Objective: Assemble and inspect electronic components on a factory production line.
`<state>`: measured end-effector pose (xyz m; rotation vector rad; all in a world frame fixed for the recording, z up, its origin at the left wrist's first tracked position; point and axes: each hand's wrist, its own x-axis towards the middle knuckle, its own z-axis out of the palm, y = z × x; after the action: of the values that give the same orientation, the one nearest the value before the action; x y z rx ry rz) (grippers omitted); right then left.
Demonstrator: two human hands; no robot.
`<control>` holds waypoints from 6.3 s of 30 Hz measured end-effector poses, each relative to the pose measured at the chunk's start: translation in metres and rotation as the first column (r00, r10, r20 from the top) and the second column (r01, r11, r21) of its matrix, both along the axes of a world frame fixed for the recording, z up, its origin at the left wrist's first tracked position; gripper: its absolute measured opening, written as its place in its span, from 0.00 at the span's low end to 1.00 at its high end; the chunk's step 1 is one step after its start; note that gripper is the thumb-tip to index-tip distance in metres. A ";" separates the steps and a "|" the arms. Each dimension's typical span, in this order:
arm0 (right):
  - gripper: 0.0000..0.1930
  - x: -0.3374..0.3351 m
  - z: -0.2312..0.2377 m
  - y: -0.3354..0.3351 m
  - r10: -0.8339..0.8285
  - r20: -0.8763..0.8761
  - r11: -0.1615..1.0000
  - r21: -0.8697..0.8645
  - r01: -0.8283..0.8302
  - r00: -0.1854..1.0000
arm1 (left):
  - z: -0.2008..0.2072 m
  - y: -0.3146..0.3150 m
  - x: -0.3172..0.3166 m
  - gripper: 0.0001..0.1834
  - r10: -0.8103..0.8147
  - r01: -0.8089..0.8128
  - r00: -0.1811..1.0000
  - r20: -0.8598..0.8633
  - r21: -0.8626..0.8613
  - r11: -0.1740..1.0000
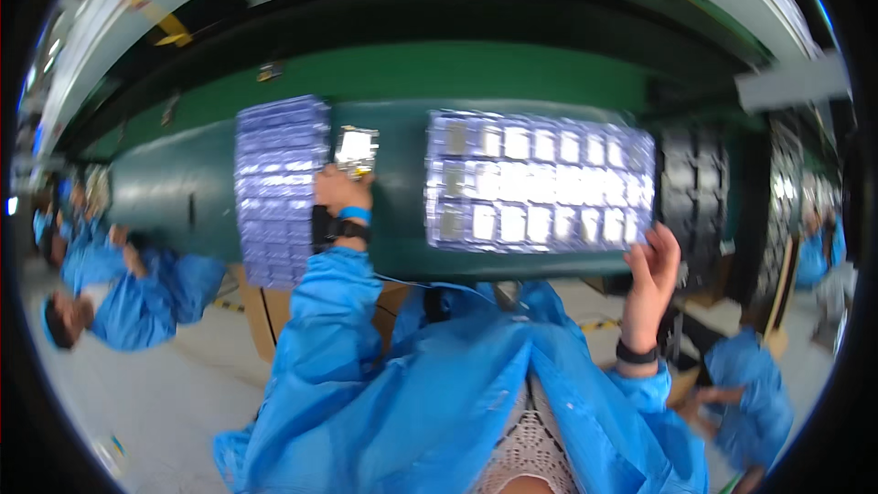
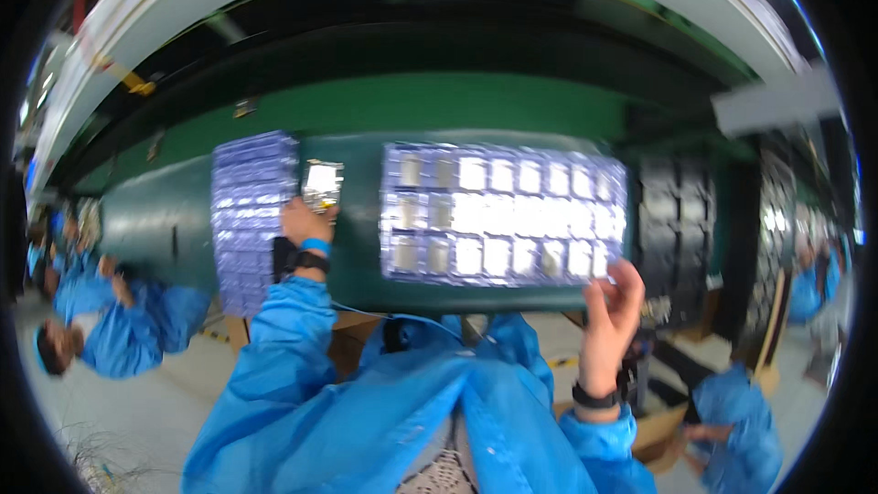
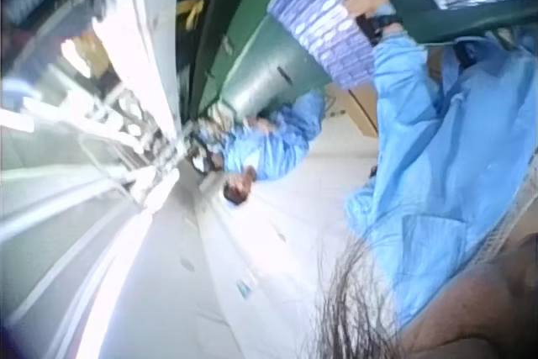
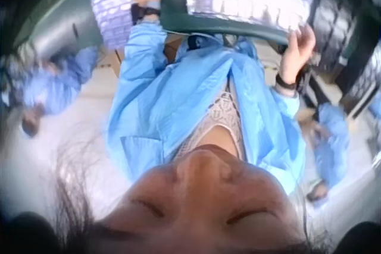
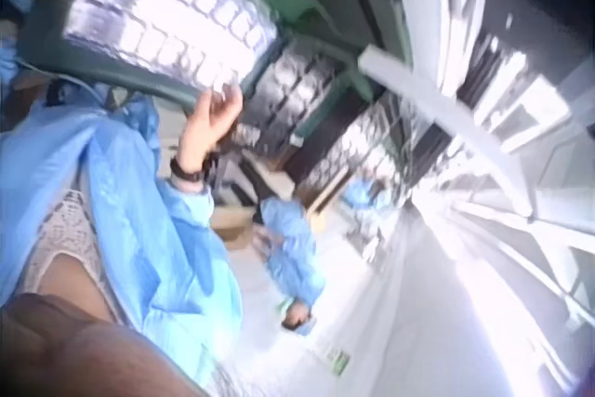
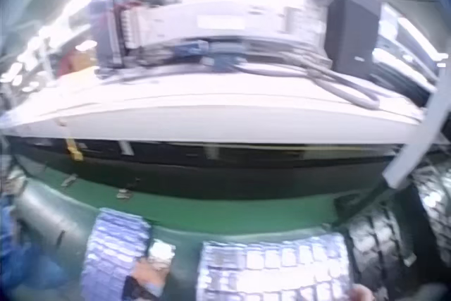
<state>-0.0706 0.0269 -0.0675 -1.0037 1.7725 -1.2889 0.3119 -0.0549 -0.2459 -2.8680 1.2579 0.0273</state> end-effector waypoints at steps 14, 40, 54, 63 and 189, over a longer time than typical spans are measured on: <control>0.05 -0.057 -0.070 -0.053 0.126 -0.522 0.987 0.149 -0.055 0.843 | 0.048 0.048 0.000 0.20 -0.300 -0.509 0.534 -0.790 -0.584 0.632; 0.03 -0.057 0.046 -0.097 0.435 0.262 0.899 -0.190 -0.395 0.862 | 0.220 0.055 -0.218 0.23 -0.566 -0.382 -0.285 -0.774 -0.449 0.807; 0.08 -0.047 0.079 -0.078 0.512 0.327 0.854 -0.090 -0.513 0.795 | 0.231 0.038 -0.265 0.23 -0.485 -0.200 -0.439 -0.756 -0.444 0.873; 0.07 -0.032 0.069 -0.074 0.434 0.247 0.899 -0.058 -0.434 0.867 | 0.236 0.038 -0.259 0.23 -0.471 -0.198 -0.447 -0.761 -0.429 0.881; 0.14 -0.396 -0.185 0.015 -0.178 -0.173 0.872 0.429 0.237 0.969 | 0.200 0.007 -0.362 0.19 -0.268 0.159 -0.197 -0.943 -0.300 0.940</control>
<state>-0.4670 0.0418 -0.2529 -0.6558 2.1954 -0.8816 -0.0499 -0.0475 -0.0455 -2.0443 1.6702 2.7575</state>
